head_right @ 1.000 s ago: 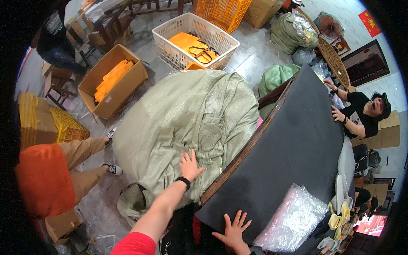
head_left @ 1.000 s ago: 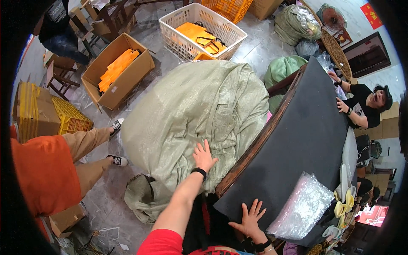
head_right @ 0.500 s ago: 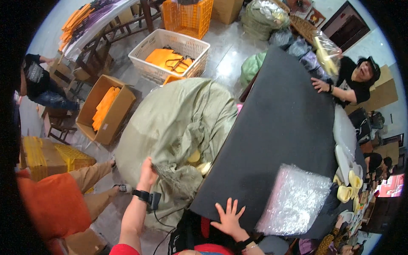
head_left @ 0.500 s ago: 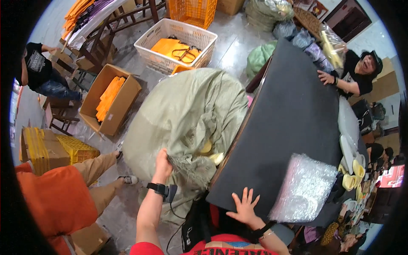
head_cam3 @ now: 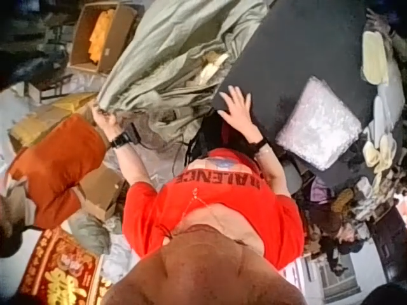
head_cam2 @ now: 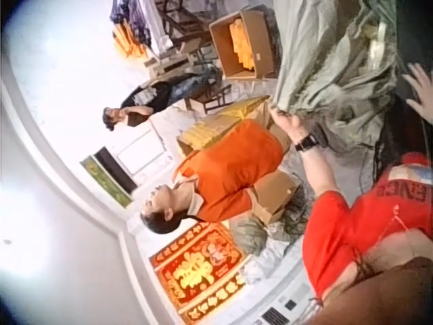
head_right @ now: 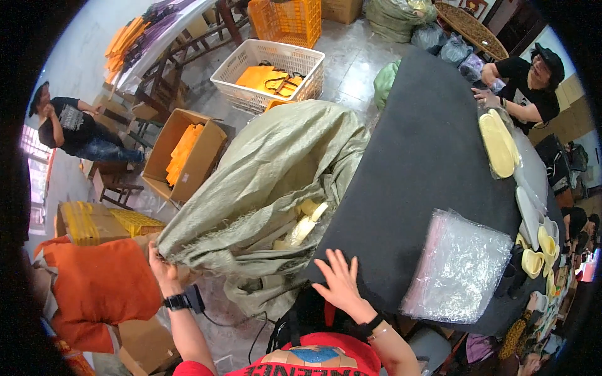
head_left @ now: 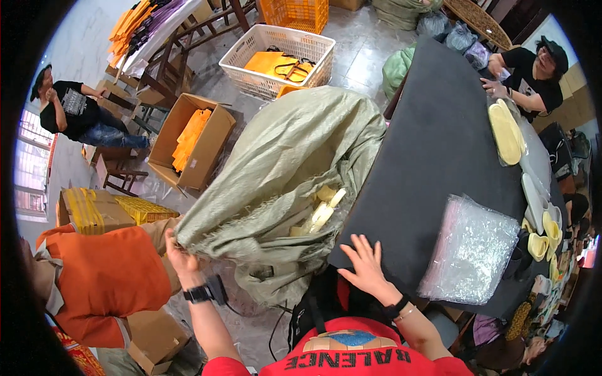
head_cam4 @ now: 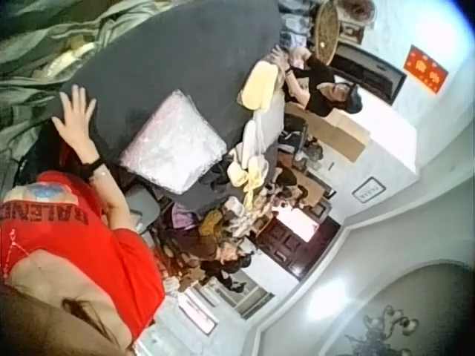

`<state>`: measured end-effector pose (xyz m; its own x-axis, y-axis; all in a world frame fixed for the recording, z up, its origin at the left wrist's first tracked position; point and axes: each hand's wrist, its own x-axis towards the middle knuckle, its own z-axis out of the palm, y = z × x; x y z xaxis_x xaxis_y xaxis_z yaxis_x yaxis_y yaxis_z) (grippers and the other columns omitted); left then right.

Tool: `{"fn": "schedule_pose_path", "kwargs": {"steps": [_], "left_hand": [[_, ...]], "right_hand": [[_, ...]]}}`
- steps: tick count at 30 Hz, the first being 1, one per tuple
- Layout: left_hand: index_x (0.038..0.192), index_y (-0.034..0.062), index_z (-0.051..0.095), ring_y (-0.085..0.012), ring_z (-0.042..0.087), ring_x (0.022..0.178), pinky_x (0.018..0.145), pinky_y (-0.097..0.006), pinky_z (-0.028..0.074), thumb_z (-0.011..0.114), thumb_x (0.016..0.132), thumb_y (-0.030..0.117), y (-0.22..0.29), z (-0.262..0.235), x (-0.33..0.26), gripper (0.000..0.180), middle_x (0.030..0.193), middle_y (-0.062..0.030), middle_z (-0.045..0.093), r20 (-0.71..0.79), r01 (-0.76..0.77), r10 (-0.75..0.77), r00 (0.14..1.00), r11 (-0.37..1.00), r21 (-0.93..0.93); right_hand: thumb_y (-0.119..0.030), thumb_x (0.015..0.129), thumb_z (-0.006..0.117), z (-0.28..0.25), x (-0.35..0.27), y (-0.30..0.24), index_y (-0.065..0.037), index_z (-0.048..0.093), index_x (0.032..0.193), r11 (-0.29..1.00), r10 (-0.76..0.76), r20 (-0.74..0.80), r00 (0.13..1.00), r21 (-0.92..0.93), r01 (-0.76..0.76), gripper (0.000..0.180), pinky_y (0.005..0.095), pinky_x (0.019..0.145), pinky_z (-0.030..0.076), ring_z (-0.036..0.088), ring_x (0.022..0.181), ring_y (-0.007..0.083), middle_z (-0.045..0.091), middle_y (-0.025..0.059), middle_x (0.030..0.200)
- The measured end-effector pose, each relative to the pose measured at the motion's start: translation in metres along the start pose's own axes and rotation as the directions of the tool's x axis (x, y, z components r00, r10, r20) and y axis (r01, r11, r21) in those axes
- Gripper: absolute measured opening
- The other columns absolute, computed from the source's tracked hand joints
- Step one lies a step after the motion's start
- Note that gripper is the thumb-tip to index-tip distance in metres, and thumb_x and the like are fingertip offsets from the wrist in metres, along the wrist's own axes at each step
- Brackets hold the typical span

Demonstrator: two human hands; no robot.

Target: Pack pairs of slippers into plastic bags for shipping.

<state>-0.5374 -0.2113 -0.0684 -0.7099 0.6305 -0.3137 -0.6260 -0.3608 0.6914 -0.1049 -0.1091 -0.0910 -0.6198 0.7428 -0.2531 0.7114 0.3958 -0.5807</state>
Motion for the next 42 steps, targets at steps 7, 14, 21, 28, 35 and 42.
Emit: {"fn": "schedule_pose_path", "kwargs": {"steps": [7, 14, 21, 28, 35, 42], "left_hand": [[0.112, -0.0043, 0.048, -0.0264, 0.049, 0.101, 0.088, -0.035, 0.039, 0.039, 0.078, -0.002, -0.011, -0.099, 0.100, 0.035, 0.115, -0.0138, 0.049, -0.363, -0.086, 0.544, 0.757, 0.633, 0.769], [0.100, 0.0019, 0.057, -0.0240, 0.059, 0.087, 0.080, -0.032, 0.045, 0.049, 0.079, 0.005, -0.230, 0.064, 0.029, 0.023, 0.092, -0.0141, 0.061, 0.585, -0.493, -0.261, 0.768, 0.343, 0.800], [0.123, 0.0134, 0.042, -0.0381, 0.049, 0.107, 0.089, -0.057, 0.034, 0.048, 0.079, 0.032, -0.358, -0.009, 0.062, 0.047, 0.117, -0.0188, 0.051, 0.167, -0.552, -0.614, 0.772, -0.516, 0.654], [0.099, 0.0045, 0.061, -0.0346, 0.059, 0.086, 0.077, -0.044, 0.046, 0.041, 0.085, 0.031, -0.273, 0.076, 0.253, 0.036, 0.104, -0.0184, 0.059, 0.527, -0.629, -0.352, 0.773, -0.528, 0.570], [0.113, 0.0063, 0.051, -0.0386, 0.049, 0.104, 0.085, -0.052, 0.037, 0.048, 0.076, 0.021, -0.225, 0.122, 0.243, 0.040, 0.112, -0.0200, 0.053, 0.421, -0.407, -0.094, 0.902, -0.509, 0.758], [0.135, 0.0095, 0.026, -0.0419, 0.040, 0.114, 0.091, -0.051, 0.033, 0.064, 0.070, 0.047, -0.328, 0.043, 0.030, 0.084, 0.126, -0.0266, 0.036, 0.310, -0.447, -0.613, 0.726, -0.079, 0.891]], "right_hand": [[-0.036, 0.074, 0.062, 0.011, -0.001, -0.001, -0.014, 0.035, 0.131, 0.986, 0.155, -0.014, 0.988, -0.067, -0.155, 0.067, 0.0628, 0.098, 0.006, 0.011, 0.132, 0.0356, 0.017, 0.0168, 0.142], [-0.047, 0.076, 0.056, 0.026, -0.014, 0.027, -0.010, 0.027, 0.135, 0.964, 0.180, 0.030, 0.983, -0.206, -0.170, 0.076, 0.0691, 0.092, -0.002, 0.002, 0.131, 0.0439, 0.005, 0.0263, 0.141], [-0.064, 0.074, 0.048, 0.041, -0.015, 0.028, -0.013, 0.027, 0.136, 0.971, 0.206, 0.061, 0.977, -0.138, -0.197, 0.083, 0.0694, 0.090, -0.010, -0.003, 0.131, 0.0424, 0.003, 0.0244, 0.142], [-0.066, 0.073, 0.046, 0.036, -0.011, 0.029, -0.013, 0.031, 0.134, 0.972, 0.216, 0.053, 0.975, -0.107, -0.210, 0.083, 0.0684, 0.089, -0.011, 0.003, 0.130, 0.0439, 0.009, 0.0255, 0.141], [-0.068, 0.071, 0.047, 0.039, -0.011, 0.033, -0.013, 0.034, 0.133, 0.965, 0.250, 0.098, 0.963, -0.106, -0.240, 0.084, 0.0681, 0.089, -0.012, 0.002, 0.130, 0.0440, 0.010, 0.0260, 0.140], [-0.069, 0.070, 0.046, 0.033, -0.007, 0.032, -0.012, 0.036, 0.132, 0.956, 0.278, 0.143, 0.950, -0.141, -0.258, 0.084, 0.0687, 0.089, -0.011, -0.001, 0.130, 0.0435, 0.009, 0.0266, 0.140]]}}
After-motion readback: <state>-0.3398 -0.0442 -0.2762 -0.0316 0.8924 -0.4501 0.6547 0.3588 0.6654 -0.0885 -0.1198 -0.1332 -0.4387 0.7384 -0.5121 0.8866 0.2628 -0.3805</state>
